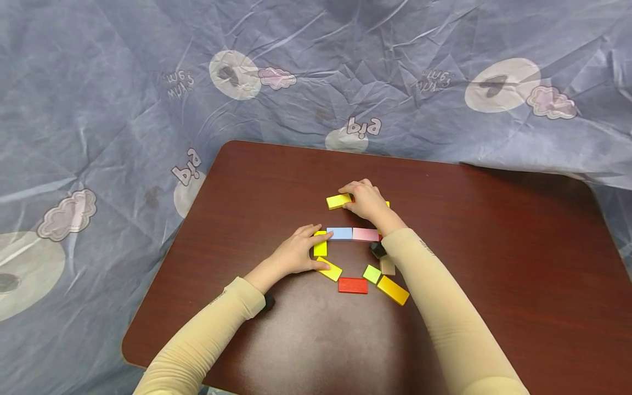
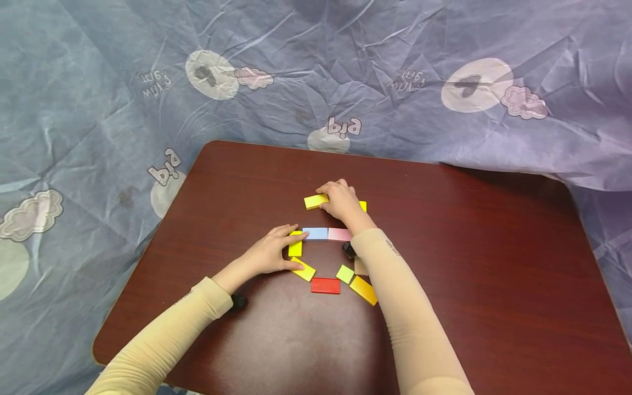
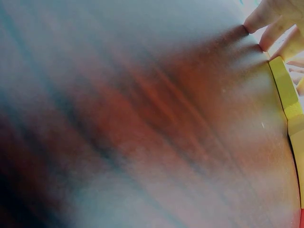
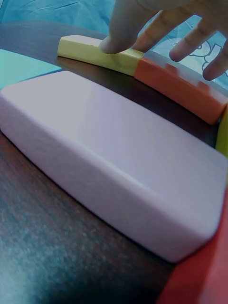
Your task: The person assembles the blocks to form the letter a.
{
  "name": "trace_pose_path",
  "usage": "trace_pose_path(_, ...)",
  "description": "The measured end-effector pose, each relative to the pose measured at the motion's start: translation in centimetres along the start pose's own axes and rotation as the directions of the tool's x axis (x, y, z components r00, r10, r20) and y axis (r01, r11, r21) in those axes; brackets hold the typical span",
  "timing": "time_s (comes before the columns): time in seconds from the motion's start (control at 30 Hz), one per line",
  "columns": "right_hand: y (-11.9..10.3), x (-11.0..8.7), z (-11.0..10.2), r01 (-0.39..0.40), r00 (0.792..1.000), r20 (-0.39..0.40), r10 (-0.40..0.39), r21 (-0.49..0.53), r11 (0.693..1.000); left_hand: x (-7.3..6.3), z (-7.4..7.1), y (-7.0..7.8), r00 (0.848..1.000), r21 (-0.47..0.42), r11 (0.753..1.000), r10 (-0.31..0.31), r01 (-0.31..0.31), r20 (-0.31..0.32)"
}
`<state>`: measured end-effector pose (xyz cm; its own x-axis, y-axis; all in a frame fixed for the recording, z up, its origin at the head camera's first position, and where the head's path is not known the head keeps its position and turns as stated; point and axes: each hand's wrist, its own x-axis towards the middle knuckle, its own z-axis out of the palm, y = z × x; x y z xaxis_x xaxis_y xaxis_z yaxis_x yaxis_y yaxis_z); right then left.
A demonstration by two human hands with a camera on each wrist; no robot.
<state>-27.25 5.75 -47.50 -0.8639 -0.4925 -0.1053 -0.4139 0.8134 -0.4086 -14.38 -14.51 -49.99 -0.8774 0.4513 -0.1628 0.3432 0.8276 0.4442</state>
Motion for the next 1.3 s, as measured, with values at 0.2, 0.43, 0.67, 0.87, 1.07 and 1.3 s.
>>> trace_pose_path(0.2,0.1,0.0,0.1,-0.015,1.000,0.005,0.015,-0.013,1.000,0.1,0.2,0.1,1.000,0.007,1.000,0.006,-0.006,0.005)
trace_pose_path(0.43,0.5,-0.1,0.4,-0.017,1.000,-0.004,0.017,-0.009,1.000,0.3,0.3,0.1,1.000,0.008,1.000,0.013,-0.013,0.006)
trace_pose_path(0.67,0.7,-0.1,0.6,-0.023,1.000,-0.001,0.023,0.001,1.000,0.3,0.4,0.2,1.000,0.008,1.000,0.011,-0.011,0.007)
trace_pose_path(0.87,1.8,-0.9,-1.0,0.006,0.999,-0.052,0.000,0.127,0.992,0.2,0.1,0.3,1.000,-0.004,1.000,0.005,-0.005,0.016)
trace_pose_path(1.07,4.9,-3.8,-3.8,-0.059,0.992,-0.092,0.082,0.229,0.972,0.0,-0.2,0.2,1.000,-0.001,1.000,0.010,-0.010,0.003)
trace_pose_path(1.3,7.8,-8.7,-3.2,-0.084,0.995,-0.042,0.095,0.215,0.973,-0.2,-0.3,0.0,1.000,-0.014,1.000,0.006,-0.006,-0.005)
